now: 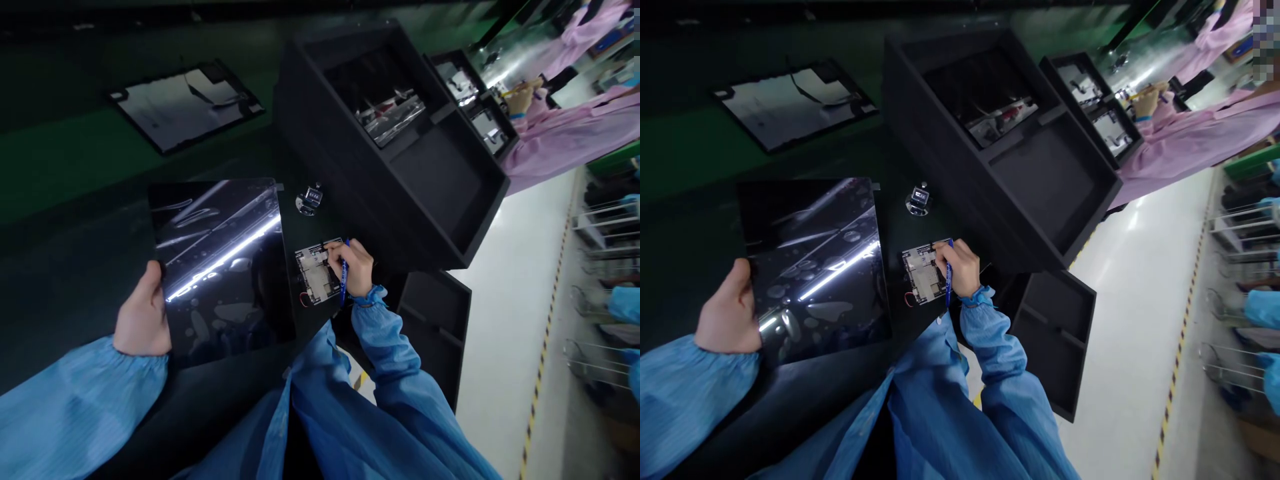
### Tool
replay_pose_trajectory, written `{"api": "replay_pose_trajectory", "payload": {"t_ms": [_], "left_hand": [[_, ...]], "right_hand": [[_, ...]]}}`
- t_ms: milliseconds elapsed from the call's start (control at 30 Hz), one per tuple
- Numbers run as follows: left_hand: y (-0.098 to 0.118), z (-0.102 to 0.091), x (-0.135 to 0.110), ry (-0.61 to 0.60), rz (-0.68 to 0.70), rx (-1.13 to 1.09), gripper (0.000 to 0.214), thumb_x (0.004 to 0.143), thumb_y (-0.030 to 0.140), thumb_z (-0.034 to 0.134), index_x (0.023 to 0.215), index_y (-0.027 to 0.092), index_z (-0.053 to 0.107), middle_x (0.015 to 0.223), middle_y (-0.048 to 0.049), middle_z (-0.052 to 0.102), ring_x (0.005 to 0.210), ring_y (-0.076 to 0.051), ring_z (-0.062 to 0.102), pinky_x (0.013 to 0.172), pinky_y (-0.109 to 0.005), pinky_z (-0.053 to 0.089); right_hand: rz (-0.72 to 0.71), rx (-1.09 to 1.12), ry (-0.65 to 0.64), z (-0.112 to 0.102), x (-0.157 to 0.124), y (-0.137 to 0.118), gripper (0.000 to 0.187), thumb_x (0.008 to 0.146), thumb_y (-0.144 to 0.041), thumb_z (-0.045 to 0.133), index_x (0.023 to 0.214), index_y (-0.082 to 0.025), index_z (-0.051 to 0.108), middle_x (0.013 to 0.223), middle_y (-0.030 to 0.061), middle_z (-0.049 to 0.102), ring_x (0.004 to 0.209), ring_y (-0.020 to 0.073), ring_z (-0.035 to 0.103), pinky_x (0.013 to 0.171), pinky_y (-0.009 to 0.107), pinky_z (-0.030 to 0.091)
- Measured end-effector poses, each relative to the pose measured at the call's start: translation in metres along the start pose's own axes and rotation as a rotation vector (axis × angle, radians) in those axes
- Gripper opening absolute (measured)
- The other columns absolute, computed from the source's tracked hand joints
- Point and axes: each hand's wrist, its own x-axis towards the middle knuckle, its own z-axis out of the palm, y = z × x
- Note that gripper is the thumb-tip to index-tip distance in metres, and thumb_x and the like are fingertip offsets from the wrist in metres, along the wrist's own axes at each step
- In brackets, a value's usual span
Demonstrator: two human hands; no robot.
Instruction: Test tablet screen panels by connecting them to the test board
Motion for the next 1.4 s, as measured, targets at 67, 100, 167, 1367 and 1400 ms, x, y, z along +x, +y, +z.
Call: {"api": "replay_pose_trajectory", "payload": {"t_ms": [67, 100, 167, 1367, 1400], "left_hand": [[0.002, 0.001, -0.001, 0.061, -0.03, 0.056, 0.061, 0.081, 0.051, 0.065, 0.131, 0.016, 0.062, 0.141, -0.0054, 0.058, 0.142, -0.04, 0.037, 0.122, -0.053, 0.02], [0.005, 0.003, -0.002, 0.109, -0.048, 0.064, 0.059, 0.081, 0.052, 0.065, 0.129, 0.017, 0.064, 0.139, -0.005, 0.06, 0.141, -0.041, 0.04, 0.122, -0.053, 0.023], [0.019, 0.007, -0.004, 0.086, -0.102, -0.045, 0.055, 0.081, 0.052, 0.066, 0.124, 0.018, 0.067, 0.129, -0.0036, 0.067, 0.141, -0.039, 0.039, 0.121, -0.05, 0.03], [0.091, 0.02, -0.022, -0.39, -0.723, -1.103, 0.049, 0.102, 0.042, 0.031, 0.098, 0.02, 0.075, 0.085, -0.0027, 0.078, 0.1, -0.022, 0.073, 0.099, -0.032, 0.054], [0.093, 0.02, -0.022, -0.386, -0.73, -1.071, 0.05, 0.102, 0.043, 0.031, 0.101, 0.019, 0.075, 0.086, -0.0035, 0.078, 0.103, -0.023, 0.072, 0.099, -0.033, 0.054]], "right_hand": [[-0.028, -0.038, -0.001, 0.0, 0.0, 0.002, 0.025, 0.092, -0.013, 0.054, 0.07, -0.024, 0.053, 0.089, 0.0012, 0.075, 0.077, 0.0181, 0.064, 0.065, 0.03, 0.049], [-0.041, -0.058, -0.01, 0.0, 0.0, 0.004, 0.025, 0.093, -0.013, 0.054, 0.07, -0.024, 0.053, 0.09, 0.0016, 0.075, 0.077, 0.0182, 0.064, 0.064, 0.031, 0.049], [-0.058, -0.071, -0.012, 0.0, 0.0, 0.004, 0.023, 0.093, -0.015, 0.055, 0.072, -0.024, 0.056, 0.093, 0.002, 0.076, 0.076, 0.0185, 0.065, 0.064, 0.031, 0.05], [0.272, 0.468, 0.096, 0.018, 0.042, -0.099, 0.056, 0.095, -0.038, 0.06, 0.145, -0.026, 0.038, 0.147, 0.0103, 0.053, 0.135, 0.0273, 0.053, 0.113, 0.049, 0.043], [0.272, 0.436, 0.121, 0.013, 0.054, -0.094, 0.047, 0.096, -0.038, 0.058, 0.139, -0.025, 0.044, 0.139, 0.0102, 0.06, 0.124, 0.0259, 0.061, 0.105, 0.045, 0.049]]}}
